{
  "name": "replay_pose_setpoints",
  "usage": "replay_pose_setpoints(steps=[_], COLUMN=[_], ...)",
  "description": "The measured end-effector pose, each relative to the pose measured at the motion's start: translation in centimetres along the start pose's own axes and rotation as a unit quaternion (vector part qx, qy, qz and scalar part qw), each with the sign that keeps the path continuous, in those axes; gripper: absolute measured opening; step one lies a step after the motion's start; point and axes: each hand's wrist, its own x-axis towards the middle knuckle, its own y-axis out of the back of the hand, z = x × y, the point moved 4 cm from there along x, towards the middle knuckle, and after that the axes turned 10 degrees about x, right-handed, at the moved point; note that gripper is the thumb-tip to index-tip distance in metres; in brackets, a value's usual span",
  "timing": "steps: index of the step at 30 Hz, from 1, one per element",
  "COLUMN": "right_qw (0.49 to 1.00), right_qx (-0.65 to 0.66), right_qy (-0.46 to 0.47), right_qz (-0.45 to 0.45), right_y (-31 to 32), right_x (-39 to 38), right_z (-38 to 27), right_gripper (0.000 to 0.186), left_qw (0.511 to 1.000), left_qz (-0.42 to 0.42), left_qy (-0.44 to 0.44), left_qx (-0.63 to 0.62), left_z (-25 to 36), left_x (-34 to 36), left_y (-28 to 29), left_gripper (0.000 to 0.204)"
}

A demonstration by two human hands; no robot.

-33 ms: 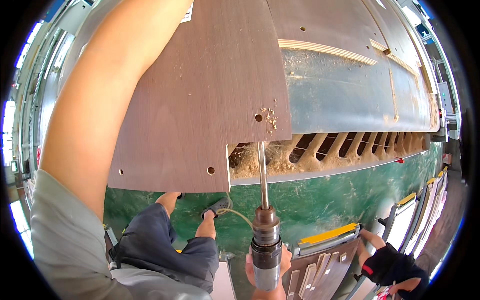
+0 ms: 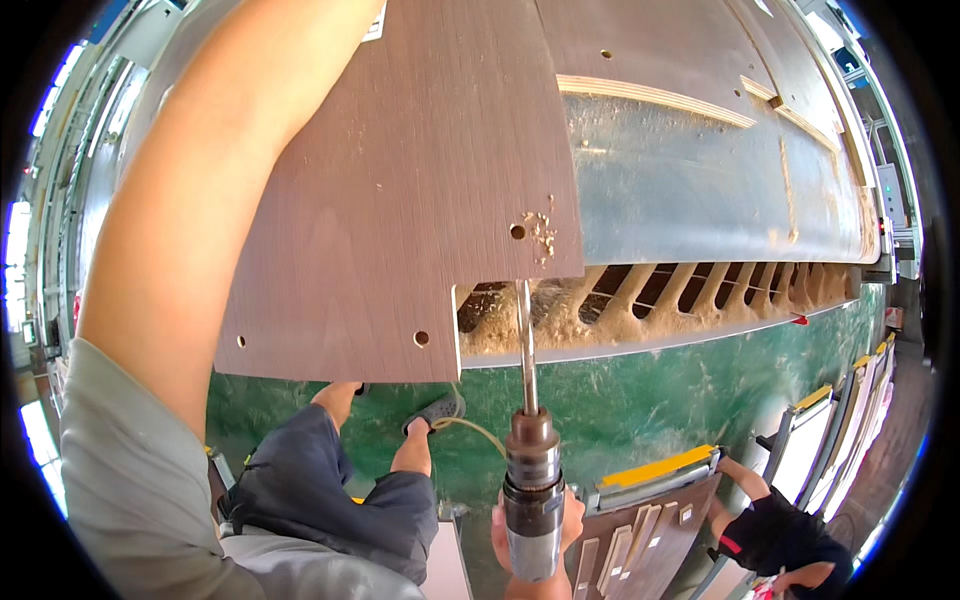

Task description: The person uses a power drill to make holes in wood panels positioned on a conveyor belt, then moves the panels by hand and interacts with a control panel.

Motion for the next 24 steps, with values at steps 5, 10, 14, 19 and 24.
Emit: replay_pose_setpoints(steps=[5,10,14,19,24], right_qw=[0.985,0.987,0.985,0.979,0.984], right_qx=[0.097,0.094,0.098,0.172,0.091], right_qy=[0.13,0.108,0.116,0.063,0.121], right_qz=[0.064,0.069,0.077,0.087,0.091], right_y=[-0.6,-1.0,-1.1,-1.3,-1.2], right_x=[1.0,1.2,0.9,0.0,1.0], right_z=[0.4,0.0,0.1,1.2,0.2], right_gripper=[0.021,0.019,0.017,0.019,0.021], left_qw=[1.0,0.998,1.0,1.0,1.0], left_qz=[-0.001,-0.037,0.006,0.013,-0.022], left_qy=[-0.006,-0.014,-0.012,0.002,-0.011], left_qx=[-0.002,-0.04,0.008,-0.025,-0.019], left_z=[-0.5,0.2,-0.2,0.0,0.3], left_x=[0.0,-0.2,0.0,0.1,-0.8], left_y=[-0.3,0.2,-0.5,0.1,-0.6], left_gripper=[0.116,0.115,0.113,0.112,0.108])
